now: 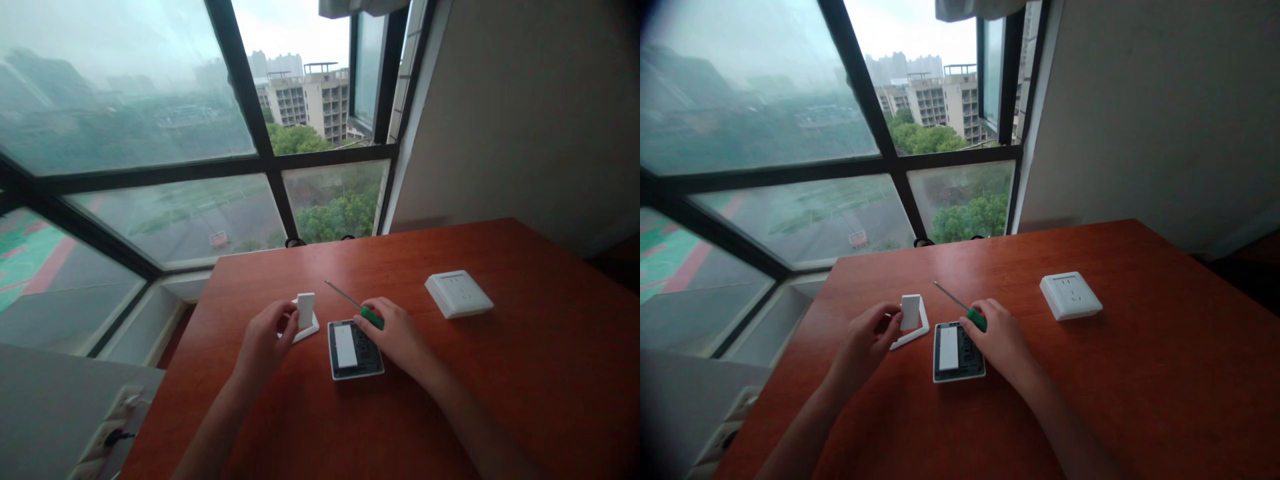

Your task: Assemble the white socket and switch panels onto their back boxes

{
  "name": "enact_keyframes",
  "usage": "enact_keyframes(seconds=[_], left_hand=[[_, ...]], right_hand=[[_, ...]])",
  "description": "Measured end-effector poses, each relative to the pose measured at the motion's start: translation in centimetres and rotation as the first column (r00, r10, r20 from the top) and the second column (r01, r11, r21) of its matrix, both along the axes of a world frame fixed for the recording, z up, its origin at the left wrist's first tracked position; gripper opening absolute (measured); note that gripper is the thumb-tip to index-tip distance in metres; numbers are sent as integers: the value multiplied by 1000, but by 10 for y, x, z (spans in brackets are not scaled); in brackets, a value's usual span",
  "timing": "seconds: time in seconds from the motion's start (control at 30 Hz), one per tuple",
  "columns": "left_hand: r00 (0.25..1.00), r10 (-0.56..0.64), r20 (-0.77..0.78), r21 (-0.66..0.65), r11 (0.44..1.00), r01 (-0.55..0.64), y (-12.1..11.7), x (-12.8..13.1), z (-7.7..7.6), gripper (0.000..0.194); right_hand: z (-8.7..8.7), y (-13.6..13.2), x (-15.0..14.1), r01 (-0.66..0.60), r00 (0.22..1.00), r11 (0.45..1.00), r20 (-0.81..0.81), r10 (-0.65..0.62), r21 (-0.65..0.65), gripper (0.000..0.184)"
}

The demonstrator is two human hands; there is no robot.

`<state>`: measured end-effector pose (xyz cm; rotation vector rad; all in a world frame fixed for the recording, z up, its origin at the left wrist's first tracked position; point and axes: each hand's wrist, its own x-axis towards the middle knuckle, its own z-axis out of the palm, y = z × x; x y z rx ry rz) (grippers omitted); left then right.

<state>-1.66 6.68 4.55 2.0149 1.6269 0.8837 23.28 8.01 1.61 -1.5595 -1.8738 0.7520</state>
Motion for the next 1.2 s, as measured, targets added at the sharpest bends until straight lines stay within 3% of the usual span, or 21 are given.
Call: enact_keyframes(seconds=[0.1,0.17,0.33,0.43,0.63,0.97,1.2], left_hand=[[942,-44,332,-187,976,112,-7,16,4,17],[881,-45,470,-267,945,191,-12,28,5,19],[818,-8,576,-375,886,273,-21,56,1,22],[861,-57,506,-354,896,267,-22,65,-1,21],[974,-85,208,-139,983,116,-20,58,-6,12],[988,-149,48,-16,989,150,-30,63,-21,25],[988,-146,-47,9,989,146,-32,68,-22,31]], right_hand=[[7,-2,2,16,998,1000,-56,-14,26,21],[14,-7,1,11,991,1000,-133,-10,13,23],[26,-19,-3,-61,930,993,-368,19,-102,27],[26,-21,0,-45,931,993,-364,2,-109,23],[13,-13,19,58,955,987,-281,-99,-148,28],[11,-20,14,-114,986,986,-138,98,-119,17],[11,-19,13,-77,991,991,-122,64,-106,24]])
